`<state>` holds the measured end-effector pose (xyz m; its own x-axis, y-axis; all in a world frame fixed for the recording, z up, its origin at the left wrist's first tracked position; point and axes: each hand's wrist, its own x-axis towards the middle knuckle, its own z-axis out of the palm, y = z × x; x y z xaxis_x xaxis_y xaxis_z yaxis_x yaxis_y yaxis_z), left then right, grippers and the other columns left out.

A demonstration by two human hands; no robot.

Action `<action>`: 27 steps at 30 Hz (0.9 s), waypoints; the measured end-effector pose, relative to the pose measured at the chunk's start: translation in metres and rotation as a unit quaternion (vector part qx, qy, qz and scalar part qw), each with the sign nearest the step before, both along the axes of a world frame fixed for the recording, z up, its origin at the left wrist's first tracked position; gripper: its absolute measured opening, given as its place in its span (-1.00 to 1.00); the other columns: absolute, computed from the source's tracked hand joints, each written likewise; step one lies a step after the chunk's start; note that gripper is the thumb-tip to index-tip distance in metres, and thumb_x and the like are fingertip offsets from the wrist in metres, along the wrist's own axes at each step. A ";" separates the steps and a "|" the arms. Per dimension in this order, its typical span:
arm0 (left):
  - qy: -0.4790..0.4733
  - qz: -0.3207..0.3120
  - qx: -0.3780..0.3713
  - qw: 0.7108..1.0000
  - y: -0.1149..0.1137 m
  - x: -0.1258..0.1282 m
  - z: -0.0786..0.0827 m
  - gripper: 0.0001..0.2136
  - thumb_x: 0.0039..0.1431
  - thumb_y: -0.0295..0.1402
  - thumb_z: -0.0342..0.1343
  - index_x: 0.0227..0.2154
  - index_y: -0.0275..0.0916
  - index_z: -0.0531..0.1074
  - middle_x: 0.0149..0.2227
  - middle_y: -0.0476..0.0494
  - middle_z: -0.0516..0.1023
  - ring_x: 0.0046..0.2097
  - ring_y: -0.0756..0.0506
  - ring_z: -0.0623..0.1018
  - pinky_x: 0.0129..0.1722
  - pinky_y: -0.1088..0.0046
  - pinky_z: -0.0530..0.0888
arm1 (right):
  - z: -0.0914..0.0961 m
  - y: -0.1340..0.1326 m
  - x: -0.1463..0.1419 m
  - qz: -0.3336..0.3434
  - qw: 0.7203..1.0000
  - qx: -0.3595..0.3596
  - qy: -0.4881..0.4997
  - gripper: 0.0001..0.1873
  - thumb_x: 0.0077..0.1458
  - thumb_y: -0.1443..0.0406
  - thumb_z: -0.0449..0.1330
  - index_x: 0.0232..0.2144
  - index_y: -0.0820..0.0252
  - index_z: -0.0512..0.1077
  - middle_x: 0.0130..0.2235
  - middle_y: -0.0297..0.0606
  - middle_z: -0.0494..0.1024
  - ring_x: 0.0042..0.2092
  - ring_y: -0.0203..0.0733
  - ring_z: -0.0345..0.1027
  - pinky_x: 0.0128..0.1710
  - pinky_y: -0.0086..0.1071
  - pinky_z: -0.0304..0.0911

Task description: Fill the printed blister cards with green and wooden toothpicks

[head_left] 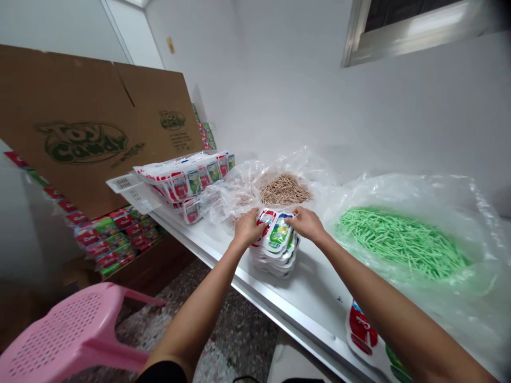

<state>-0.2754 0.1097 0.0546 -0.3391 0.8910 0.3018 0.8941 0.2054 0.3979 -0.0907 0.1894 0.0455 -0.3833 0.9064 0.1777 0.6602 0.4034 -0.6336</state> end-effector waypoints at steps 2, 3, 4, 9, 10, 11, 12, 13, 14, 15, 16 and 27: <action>0.011 0.013 0.026 1.000 -0.010 0.006 0.006 -0.55 0.05 -0.26 0.13 0.01 -0.30 0.31 -0.03 -0.32 0.48 0.02 -0.27 0.42 -0.03 0.25 0.30 | 0.004 0.001 0.012 0.003 1.000 0.006 0.001 -0.68 0.03 0.15 0.11 -0.24 0.26 0.41 -0.25 -0.09 0.54 -0.20 -0.04 0.37 -0.29 -0.37 0.14; 0.008 0.020 0.051 0.998 -0.017 0.013 0.008 -0.59 0.11 -0.26 0.08 0.02 -0.31 0.29 -0.01 -0.31 0.46 0.02 -0.25 0.41 -0.02 0.27 0.29 | 0.007 0.001 0.021 0.003 1.000 0.009 0.005 -0.69 0.07 0.18 0.06 -0.22 0.27 0.40 -0.23 -0.08 0.53 -0.19 -0.06 0.37 -0.27 -0.37 0.15; 0.003 0.021 0.075 0.997 -0.025 0.023 0.010 -0.63 0.17 -0.26 0.02 0.01 -0.30 0.28 -0.03 -0.29 0.46 0.01 -0.21 0.42 -0.03 0.30 0.30 | 0.011 0.000 0.032 0.003 1.000 0.013 0.011 -0.70 0.11 0.22 0.01 -0.20 0.28 0.40 -0.22 -0.09 0.53 -0.18 -0.09 0.37 -0.25 -0.38 0.15; -0.111 -0.182 0.050 0.976 -0.063 0.119 -0.023 -0.75 0.25 -0.18 -0.11 -0.30 -0.18 0.40 -0.31 -0.08 0.53 -0.32 -0.06 0.49 -0.28 0.45 0.36 | 0.023 -0.026 0.100 0.009 0.999 0.014 0.042 -0.67 0.18 0.19 -0.10 -0.39 0.19 0.41 -0.44 -0.30 0.48 -0.36 -0.23 0.33 -0.34 -0.43 0.14; -0.108 -0.204 -0.004 0.973 -0.066 0.139 -0.036 -0.72 0.20 -0.09 -0.04 -0.28 -0.18 0.41 -0.30 -0.09 0.53 -0.34 -0.08 0.49 -0.30 0.43 0.36 | 0.021 -0.035 0.114 0.012 0.999 0.013 0.047 -0.66 0.18 0.16 -0.08 -0.44 0.18 0.40 -0.50 -0.34 0.44 -0.41 -0.24 0.30 -0.38 -0.43 0.13; -0.095 -0.203 -0.053 0.973 -0.067 0.158 -0.050 -0.64 0.11 0.01 0.02 -0.24 -0.18 0.40 -0.27 -0.13 0.54 -0.32 -0.12 0.50 -0.32 0.40 0.36 | 0.018 -0.044 0.127 0.013 0.999 0.012 0.051 -0.66 0.17 0.14 -0.07 -0.48 0.17 0.37 -0.53 -0.37 0.40 -0.45 -0.26 0.27 -0.42 -0.43 0.12; -0.080 -0.188 -0.088 0.975 -0.065 0.173 -0.063 -0.54 0.02 0.09 0.06 -0.21 -0.20 0.40 -0.24 -0.18 0.53 -0.27 -0.17 0.51 -0.31 0.38 0.35 | 0.013 -0.053 0.139 0.012 0.999 0.009 0.052 -0.66 0.16 0.13 -0.06 -0.51 0.16 0.35 -0.56 -0.39 0.37 -0.47 -0.26 0.24 -0.44 -0.43 0.10; -0.064 -0.178 -0.123 0.974 -0.062 0.185 -0.074 -0.49 -0.04 0.12 0.09 -0.20 -0.22 0.40 -0.23 -0.21 0.53 -0.23 -0.21 0.51 -0.30 0.36 0.35 | 0.007 -0.062 0.151 0.010 0.999 0.004 0.051 -0.66 0.15 0.12 -0.05 -0.53 0.16 0.34 -0.58 -0.40 0.35 -0.48 -0.27 0.22 -0.46 -0.43 0.09; -0.048 -0.176 -0.162 0.970 -0.058 0.194 -0.084 -0.48 -0.05 0.12 0.10 -0.21 -0.22 0.40 -0.24 -0.22 0.54 -0.22 -0.23 0.52 -0.31 0.36 0.34 | 0.000 -0.070 0.162 0.004 0.999 -0.004 0.048 -0.66 0.15 0.11 -0.04 -0.53 0.15 0.33 -0.59 -0.41 0.34 -0.49 -0.27 0.21 -0.47 -0.43 0.08; -0.037 -0.180 -0.192 0.964 -0.053 0.200 -0.091 -0.52 -0.04 0.10 0.10 -0.24 -0.22 0.42 -0.27 -0.21 0.55 -0.22 -0.23 0.52 -0.32 0.37 0.34 | -0.007 -0.076 0.172 -0.001 0.999 -0.013 0.044 -0.66 0.15 0.11 -0.04 -0.53 0.15 0.33 -0.59 -0.42 0.33 -0.50 -0.27 0.21 -0.48 -0.43 0.08; -0.029 -0.188 -0.214 0.958 -0.049 0.203 -0.095 -0.59 -0.01 0.06 0.10 -0.29 -0.20 0.43 -0.30 -0.18 0.56 -0.23 -0.21 0.53 -0.34 0.39 0.33 | -0.015 -0.081 0.182 -0.007 0.999 -0.022 0.039 -0.67 0.15 0.11 -0.04 -0.52 0.14 0.34 -0.59 -0.42 0.33 -0.50 -0.27 0.21 -0.49 -0.43 0.08; 0.019 -0.218 -0.225 0.950 -0.050 0.213 -0.092 -0.74 0.24 -0.25 -0.13 -0.31 -0.22 0.43 -0.28 -0.23 0.59 -0.22 -0.18 0.54 -0.32 0.38 0.29 | -0.070 -0.101 0.227 -0.055 0.997 -0.059 -0.019 -0.69 0.16 0.14 -0.09 -0.51 0.12 0.29 -0.51 -0.33 0.46 -0.43 -0.19 0.31 -0.43 -0.39 0.07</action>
<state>-0.0622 0.0600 -0.0376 0.0949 0.9860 -0.1373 0.9451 -0.0459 0.3234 0.1363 0.0881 -0.0243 -0.2843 0.9572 0.0539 0.7205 0.2504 -0.6467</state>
